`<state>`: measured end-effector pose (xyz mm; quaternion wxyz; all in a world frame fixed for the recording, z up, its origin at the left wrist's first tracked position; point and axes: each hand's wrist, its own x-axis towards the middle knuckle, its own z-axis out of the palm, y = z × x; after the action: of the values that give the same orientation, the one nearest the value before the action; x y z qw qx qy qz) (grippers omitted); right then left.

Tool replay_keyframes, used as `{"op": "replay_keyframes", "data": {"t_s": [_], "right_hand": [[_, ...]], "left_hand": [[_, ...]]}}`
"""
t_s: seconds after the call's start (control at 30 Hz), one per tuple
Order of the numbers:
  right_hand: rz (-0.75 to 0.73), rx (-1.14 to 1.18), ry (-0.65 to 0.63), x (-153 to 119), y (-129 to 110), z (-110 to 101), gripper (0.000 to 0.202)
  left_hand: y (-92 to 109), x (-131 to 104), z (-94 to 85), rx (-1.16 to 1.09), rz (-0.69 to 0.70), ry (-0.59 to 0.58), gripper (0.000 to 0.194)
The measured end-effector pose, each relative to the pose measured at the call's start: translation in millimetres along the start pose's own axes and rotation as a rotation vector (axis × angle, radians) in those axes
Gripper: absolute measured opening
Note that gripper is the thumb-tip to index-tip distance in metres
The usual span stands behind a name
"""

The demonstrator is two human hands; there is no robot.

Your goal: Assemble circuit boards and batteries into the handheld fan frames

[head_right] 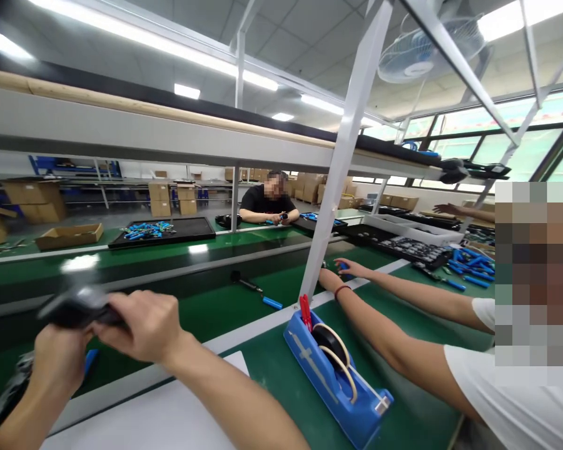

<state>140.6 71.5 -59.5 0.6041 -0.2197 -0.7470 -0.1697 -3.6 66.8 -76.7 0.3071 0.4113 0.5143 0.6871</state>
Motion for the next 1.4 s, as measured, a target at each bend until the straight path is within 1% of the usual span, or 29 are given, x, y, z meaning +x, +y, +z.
{"op": "replay_keyframes", "data": {"t_s": [0.07, 0.1, 0.17, 0.23, 0.3, 0.33, 0.4, 0.47, 0.53, 0.57, 0.6, 0.67, 0.73, 0.8, 0.83, 0.9, 1.0, 1.1, 1.2, 1.4], "right_hand": [[0.254, -0.049, -0.037, -2, 6, -2, 0.046], [0.361, -0.069, -0.07, -3, 8, -3, 0.044], [0.49, -0.11, -0.184, -7, 8, -1, 0.041], [0.519, -0.152, -0.361, -12, 5, 5, 0.039], [0.511, -0.187, -0.509, -17, 0, 11, 0.041], [0.513, -0.193, -0.559, -20, -3, 14, 0.042], [0.539, -0.181, -0.611, -24, -7, 17, 0.044], [0.573, -0.119, -0.626, -27, -7, 19, 0.046], [0.628, 0.015, -0.639, -29, -1, 20, 0.055], [0.684, 0.107, -0.654, -31, 4, 21, 0.06], [0.76, 0.215, -0.672, -33, 9, 22, 0.061], [0.922, 0.406, -0.699, -39, 20, 27, 0.05], [1.016, 0.505, -0.705, -45, 31, 32, 0.041], [1.044, 0.505, -0.702, -51, 40, 37, 0.037], [1.049, 0.491, -0.705, -54, 43, 38, 0.033], [1.047, 0.479, -0.716, -57, 49, 39, 0.025], [1.006, 0.468, -0.744, -60, 56, 38, 0.019], [0.957, 0.448, -0.784, -62, 60, 36, 0.016], [0.93, 0.417, -0.832, -62, 61, 33, 0.018], [0.881, 0.287, -0.895, -58, 52, 28, 0.021]], "left_hand": [[0, -7, 3.0, -0.022, -0.034, -0.049, 0.027], [1, -11, 4.8, -0.033, -0.028, -0.086, 0.031], [4, -19, 8.3, 0.002, 0.032, -0.158, 0.039], [5, -26, 11.4, 0.067, 0.062, -0.163, 0.044], [5, -30, 13.8, 0.126, 0.034, -0.109, 0.044], [5, -30, 14.8, 0.138, 0.007, -0.078, 0.043], [2, -27, 15.5, 0.131, -0.045, -0.048, 0.039], [-1, -21, 13.8, 0.119, -0.083, -0.045, 0.038], [-6, -11, 9.1, 0.106, -0.11, -0.054, 0.039], [-9, -6, 5.7, 0.1, -0.131, -0.072, 0.04], [-12, -1, 1.8, 0.093, -0.16, -0.103, 0.043], [-18, 9, -6.5, 0.078, -0.233, -0.206, 0.05], [-25, 16, -13.7, 0.054, -0.305, -0.332, 0.057], [-31, 19, -18.5, 0.018, -0.367, -0.416, 0.061], [-34, 20, -19.9, -0.001, -0.396, -0.439, 0.061], [-41, 20, -21.1, -0.039, -0.447, -0.444, 0.062], [-48, 21, -21.4, -0.068, -0.493, -0.45, 0.062], [-51, 22, -21.9, -0.035, -0.503, -0.482, 0.061], [-52, 22, -23.1, 0.025, -0.494, -0.48, 0.06], [-55, 25, -31.3, 0.1, -0.47, -0.541, 0.056]]}}
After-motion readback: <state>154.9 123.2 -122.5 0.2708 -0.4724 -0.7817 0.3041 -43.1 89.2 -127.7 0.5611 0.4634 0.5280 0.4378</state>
